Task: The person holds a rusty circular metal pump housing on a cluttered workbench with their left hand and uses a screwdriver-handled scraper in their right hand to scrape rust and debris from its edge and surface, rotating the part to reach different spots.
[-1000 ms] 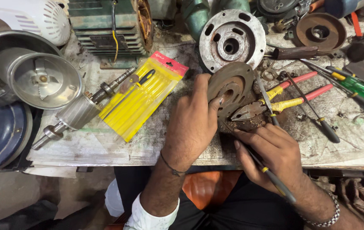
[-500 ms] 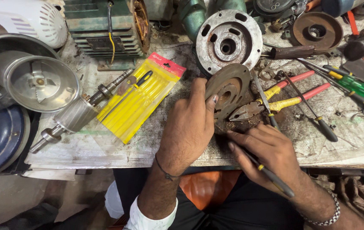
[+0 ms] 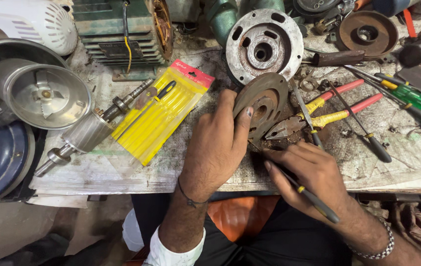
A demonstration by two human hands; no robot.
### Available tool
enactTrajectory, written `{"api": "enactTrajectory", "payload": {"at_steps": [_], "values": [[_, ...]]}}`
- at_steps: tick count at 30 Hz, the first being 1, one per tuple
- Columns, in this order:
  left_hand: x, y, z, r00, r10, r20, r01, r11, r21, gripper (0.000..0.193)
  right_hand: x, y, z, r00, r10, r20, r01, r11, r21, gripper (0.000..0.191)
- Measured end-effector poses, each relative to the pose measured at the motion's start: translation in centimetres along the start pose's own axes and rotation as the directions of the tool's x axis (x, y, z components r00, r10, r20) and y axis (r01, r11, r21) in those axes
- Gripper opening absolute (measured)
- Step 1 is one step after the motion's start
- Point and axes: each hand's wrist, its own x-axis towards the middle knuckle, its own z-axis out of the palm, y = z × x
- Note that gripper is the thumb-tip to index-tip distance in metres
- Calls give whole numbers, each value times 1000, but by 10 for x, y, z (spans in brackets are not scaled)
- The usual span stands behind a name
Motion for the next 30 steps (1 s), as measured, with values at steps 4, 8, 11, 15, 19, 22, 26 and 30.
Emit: {"api": "enactTrajectory", "payload": {"at_steps": [4, 8, 11, 15, 19, 22, 26, 30], "values": [[1, -1, -1, 999, -25, 21, 26, 1000, -13, 22, -1, 0, 0, 999, 16, -30, -16, 1000, -27, 20], [1, -1, 0, 1000, 5, 10, -5, 1000, 4, 21, -2, 4, 0, 1000, 28, -9, -28, 999, 16, 18], [2, -1, 0, 1000, 5, 15, -5, 1000, -8, 21, -2, 4, 1, 999, 30, -25, -31, 999, -22, 19], [2, -1, 0, 1000, 25, 13, -25, 1000, -14, 21, 2, 3, -1, 999, -29, 24, 28, 999, 43, 20], [2, -1, 1, 1000, 12, 8, -12, 1000, 13, 22, 7, 1, -4, 999, -52, -7, 52, 999, -12, 22], [3, -2, 1, 1000, 1, 16, -1, 1000, 20, 23, 8, -1, -4, 999, -30, 24, 32, 995, -99, 24], [3, -2, 1, 1000, 4, 19, -5, 999, 39, 23, 9, -1, -3, 998, -42, 35, 43, 999, -4, 21], [3, -1, -1, 999, 22, 24, -23, 1000, 20, 21, 10, 1, -3, 999, 25, 41, -22, 997, -73, 18]]}}
